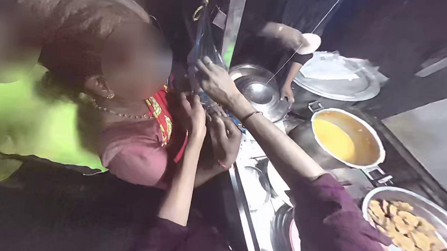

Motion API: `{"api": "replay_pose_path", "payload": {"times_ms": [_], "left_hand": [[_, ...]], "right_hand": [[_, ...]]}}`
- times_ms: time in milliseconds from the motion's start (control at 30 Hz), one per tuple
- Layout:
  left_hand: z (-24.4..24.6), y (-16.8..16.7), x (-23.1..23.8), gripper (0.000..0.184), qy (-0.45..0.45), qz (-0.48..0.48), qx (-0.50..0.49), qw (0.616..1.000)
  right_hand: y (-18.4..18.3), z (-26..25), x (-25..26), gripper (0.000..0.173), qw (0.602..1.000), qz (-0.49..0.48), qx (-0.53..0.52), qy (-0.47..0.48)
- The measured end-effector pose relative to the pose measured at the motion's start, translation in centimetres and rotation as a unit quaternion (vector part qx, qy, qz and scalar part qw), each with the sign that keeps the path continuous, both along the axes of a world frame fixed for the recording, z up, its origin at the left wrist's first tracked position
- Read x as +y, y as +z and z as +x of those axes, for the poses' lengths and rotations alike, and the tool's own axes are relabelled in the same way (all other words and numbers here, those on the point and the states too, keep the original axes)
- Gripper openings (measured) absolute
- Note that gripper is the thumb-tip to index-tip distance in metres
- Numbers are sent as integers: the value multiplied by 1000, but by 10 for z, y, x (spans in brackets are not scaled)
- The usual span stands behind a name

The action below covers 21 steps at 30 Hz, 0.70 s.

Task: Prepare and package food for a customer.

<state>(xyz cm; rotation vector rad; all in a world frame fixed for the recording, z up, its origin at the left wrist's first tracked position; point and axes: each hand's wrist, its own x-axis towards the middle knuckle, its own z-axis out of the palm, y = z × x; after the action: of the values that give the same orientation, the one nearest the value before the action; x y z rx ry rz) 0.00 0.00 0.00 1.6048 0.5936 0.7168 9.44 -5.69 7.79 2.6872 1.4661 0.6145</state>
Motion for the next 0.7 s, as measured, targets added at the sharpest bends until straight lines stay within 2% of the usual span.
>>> {"api": "replay_pose_path", "payload": {"times_ms": [33,67,100,167,200,233,300,367,433,500,533,633,667,700], "left_hand": [[1,0,2,36,16,16,3,1000],[0,0,5,34,22,35,0,999],[-1,0,8,34,26,51,-2,998],[-3,2,10,32,30,70,-6,997],[-5,2,11,30,34,80,-8,996],[-7,4,12,29,36,91,-7,995],[-14,9,15,31,32,97,3,995],[-15,8,16,32,31,90,5,995],[-10,4,16,31,38,86,-10,996],[-10,1,19,31,32,82,-21,996],[-10,-1,20,31,27,79,-24,996],[-7,-7,21,31,34,92,-37,994],[-7,-9,21,32,33,102,-38,994],[-7,-12,22,33,29,108,-37,993]], "right_hand": [[-11,15,3,22,993,49,-57,86],[-17,30,7,22,986,75,-64,133],[-16,38,10,23,990,65,-34,123],[0,39,12,32,997,-7,83,0],[11,39,12,30,986,-29,159,-47],[25,36,9,27,967,-48,236,-81],[59,20,5,32,920,-112,356,-115],[44,30,9,25,939,-83,329,-61],[27,51,22,19,952,-94,290,-35],[15,62,23,16,951,-50,304,-15],[14,62,20,15,938,2,346,-10],[5,64,17,16,850,169,495,-56],[11,57,16,20,835,182,514,-73],[17,50,13,22,847,172,497,-77]]}}
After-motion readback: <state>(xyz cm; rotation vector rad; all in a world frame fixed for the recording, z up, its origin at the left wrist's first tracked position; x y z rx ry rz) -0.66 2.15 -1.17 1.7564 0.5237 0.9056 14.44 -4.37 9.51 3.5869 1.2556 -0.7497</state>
